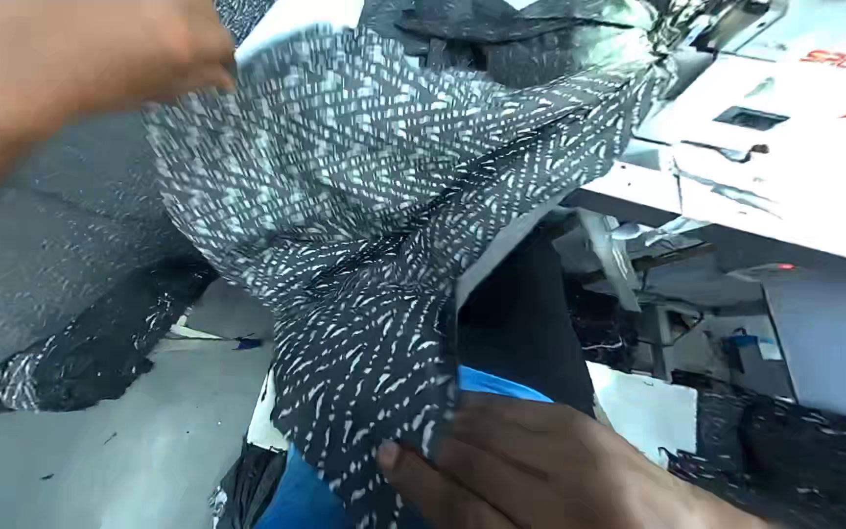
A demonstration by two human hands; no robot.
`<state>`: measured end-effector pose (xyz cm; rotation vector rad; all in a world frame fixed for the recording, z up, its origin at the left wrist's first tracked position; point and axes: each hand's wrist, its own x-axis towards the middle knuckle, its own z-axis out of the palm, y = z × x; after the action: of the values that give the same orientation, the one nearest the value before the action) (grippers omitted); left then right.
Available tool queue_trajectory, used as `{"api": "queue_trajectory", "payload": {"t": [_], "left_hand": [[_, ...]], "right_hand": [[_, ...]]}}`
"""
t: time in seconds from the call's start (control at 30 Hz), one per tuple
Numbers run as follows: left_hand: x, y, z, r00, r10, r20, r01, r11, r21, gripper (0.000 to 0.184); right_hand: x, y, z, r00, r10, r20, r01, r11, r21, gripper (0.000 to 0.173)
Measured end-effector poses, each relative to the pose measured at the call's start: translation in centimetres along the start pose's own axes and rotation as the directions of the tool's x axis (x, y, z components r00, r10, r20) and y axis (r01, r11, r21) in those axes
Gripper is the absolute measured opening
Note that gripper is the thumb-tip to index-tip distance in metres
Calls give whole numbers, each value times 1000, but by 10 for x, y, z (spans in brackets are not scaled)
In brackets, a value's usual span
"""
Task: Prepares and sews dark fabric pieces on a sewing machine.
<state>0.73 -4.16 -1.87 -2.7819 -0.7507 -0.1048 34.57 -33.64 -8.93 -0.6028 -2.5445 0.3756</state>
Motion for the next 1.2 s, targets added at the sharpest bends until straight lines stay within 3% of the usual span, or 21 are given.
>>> {"api": "queue_trajectory", "payload": {"t": [0.07, 0.2, 0.27, 0.33, 0.43, 0.53, 0.63, 0.77, 0.9, 1.2], "left_hand": [[-4, 32, 22, 998, -14, 66, 19, 997, -73, 22], [-39, 55, 58, 977, -156, 143, 201, 894, -400, 18], [-69, 63, 58, 953, -264, 151, 303, 791, -531, 15], [-96, 78, 53, 909, -405, 100, 349, 605, -716, 11], [-123, 101, 60, 744, -664, -76, 187, 316, -930, 7], [-128, 129, 66, 518, -843, -147, -47, 144, -989, 13], [-124, 150, 65, 412, -902, -131, -234, 34, -972, 10], [-123, 165, 67, 363, -924, -121, -393, -34, -919, 12], [-128, 169, 72, 286, -951, -115, -427, -19, -904, 10], [-134, 179, 68, 336, -932, -137, -442, -27, -897, 23]], "right_hand": [[13, 1, 10, 1000, -26, 9, 27, 988, -154, 24], [56, 9, 22, 995, -98, -21, 90, 966, -241, 22], [83, 14, 29, 994, -97, -44, 84, 968, -236, 23], [110, 20, 39, 995, -77, -58, 64, 977, -202, 20], [147, 33, 51, 998, -30, -55, 26, 997, -77, 15], [183, 45, 56, 999, 18, -38, -18, 1000, 10, 12], [213, 56, 53, 997, 64, -43, -61, 994, 86, 12], [229, 66, 46, 990, 117, -82, -109, 989, 97, 14], [239, 67, 42, 983, 161, -91, -153, 984, 93, 11], [244, 70, 41, 981, 181, -73, -168, 975, 148, 7]]}}
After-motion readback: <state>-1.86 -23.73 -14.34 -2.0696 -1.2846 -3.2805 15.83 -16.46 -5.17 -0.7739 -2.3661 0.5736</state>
